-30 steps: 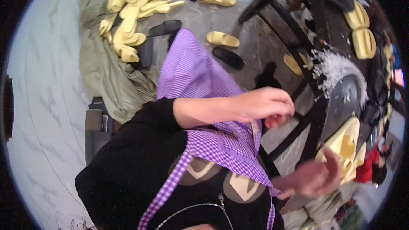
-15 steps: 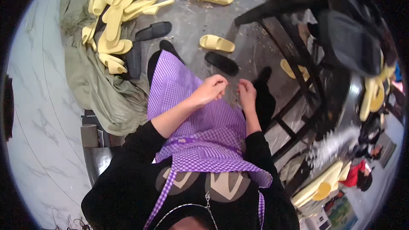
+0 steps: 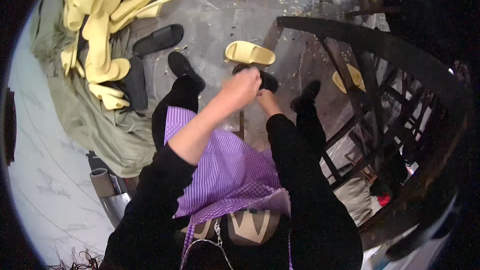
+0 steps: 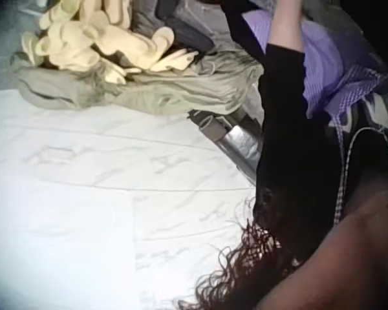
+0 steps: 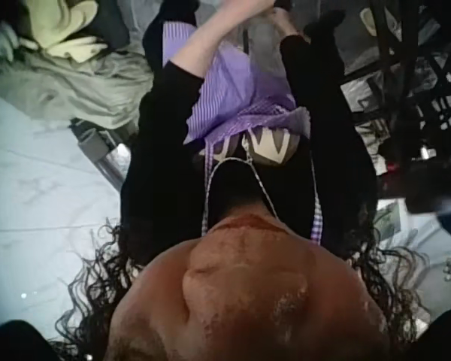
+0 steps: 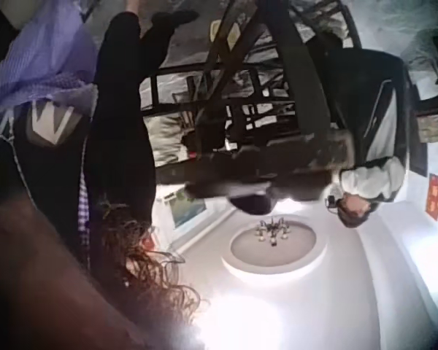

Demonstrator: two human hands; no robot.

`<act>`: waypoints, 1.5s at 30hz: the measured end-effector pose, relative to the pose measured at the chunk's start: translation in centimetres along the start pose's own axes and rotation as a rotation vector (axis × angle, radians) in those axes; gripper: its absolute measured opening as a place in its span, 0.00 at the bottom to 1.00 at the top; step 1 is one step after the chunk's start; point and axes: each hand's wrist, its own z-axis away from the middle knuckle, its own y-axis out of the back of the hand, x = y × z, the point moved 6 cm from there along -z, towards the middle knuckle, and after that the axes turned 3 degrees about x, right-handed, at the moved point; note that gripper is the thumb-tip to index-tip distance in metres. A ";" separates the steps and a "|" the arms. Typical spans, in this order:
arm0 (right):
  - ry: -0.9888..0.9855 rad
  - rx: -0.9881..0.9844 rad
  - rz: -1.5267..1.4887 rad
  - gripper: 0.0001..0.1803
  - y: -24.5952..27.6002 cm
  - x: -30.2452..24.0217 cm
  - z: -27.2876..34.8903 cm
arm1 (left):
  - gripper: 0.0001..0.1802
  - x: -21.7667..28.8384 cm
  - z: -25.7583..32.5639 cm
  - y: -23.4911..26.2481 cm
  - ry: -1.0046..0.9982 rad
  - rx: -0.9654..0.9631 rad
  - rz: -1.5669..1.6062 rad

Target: The person fastens pairs of slippers together by threading and securing plastic loop fasteners through them by hand.

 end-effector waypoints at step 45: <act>1.322 -0.012 1.495 0.11 -19.9 -44.7 -21.0 | 0.09 -8.4 3.3 14.5 0.464 0.985 1.003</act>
